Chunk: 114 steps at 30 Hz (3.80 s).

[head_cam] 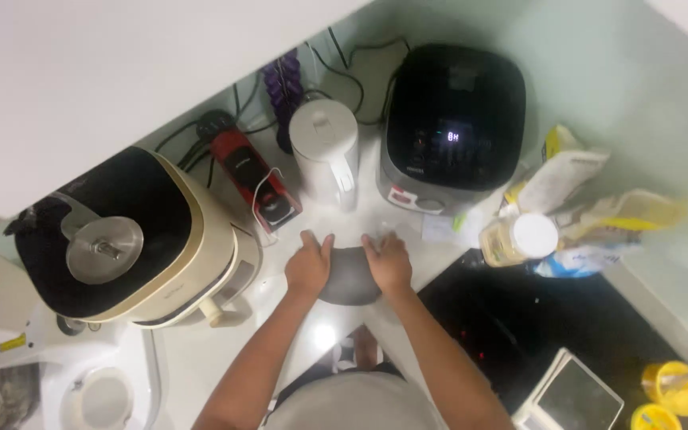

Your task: Clean a stand mixer hook and then weigh and portion out pieces of dark dough using a digital scale.

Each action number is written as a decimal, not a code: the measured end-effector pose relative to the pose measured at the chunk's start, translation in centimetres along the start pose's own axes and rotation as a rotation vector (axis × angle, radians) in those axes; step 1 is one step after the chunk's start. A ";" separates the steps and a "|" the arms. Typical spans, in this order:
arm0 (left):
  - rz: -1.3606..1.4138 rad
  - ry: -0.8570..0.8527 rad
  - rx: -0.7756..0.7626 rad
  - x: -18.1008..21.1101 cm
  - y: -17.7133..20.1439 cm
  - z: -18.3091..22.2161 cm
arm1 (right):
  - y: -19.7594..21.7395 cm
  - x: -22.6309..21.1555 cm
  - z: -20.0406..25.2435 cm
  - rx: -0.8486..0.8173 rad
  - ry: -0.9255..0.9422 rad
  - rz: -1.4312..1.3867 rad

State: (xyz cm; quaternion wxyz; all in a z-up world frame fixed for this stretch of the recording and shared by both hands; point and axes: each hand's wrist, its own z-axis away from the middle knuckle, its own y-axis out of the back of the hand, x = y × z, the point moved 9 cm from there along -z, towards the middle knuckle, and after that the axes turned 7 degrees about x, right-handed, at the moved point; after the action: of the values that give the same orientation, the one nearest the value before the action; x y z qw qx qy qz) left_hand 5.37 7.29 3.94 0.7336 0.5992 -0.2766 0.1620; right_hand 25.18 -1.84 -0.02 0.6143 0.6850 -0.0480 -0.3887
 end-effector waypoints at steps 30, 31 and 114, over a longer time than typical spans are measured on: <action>0.040 -0.420 -0.109 7.4 0.1 -0.1 | -6.1 2.3 4.3 -0.054 -0.145 -0.398; 0.116 -0.450 -0.174 9.1 -0.2 0.1 | -5.5 1.0 3.8 0.109 0.014 -0.494; -0.558 -0.129 0.002 -9.8 -1.4 6.4 | 19.4 16.7 23.6 0.499 -0.339 -0.162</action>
State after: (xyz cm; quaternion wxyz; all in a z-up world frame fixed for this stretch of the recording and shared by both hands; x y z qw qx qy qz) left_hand -2.96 1.70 -2.18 0.7302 0.6618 -0.1472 -0.0845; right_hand 30.76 -34.52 10.48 0.3773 0.7417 -0.1889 -0.5214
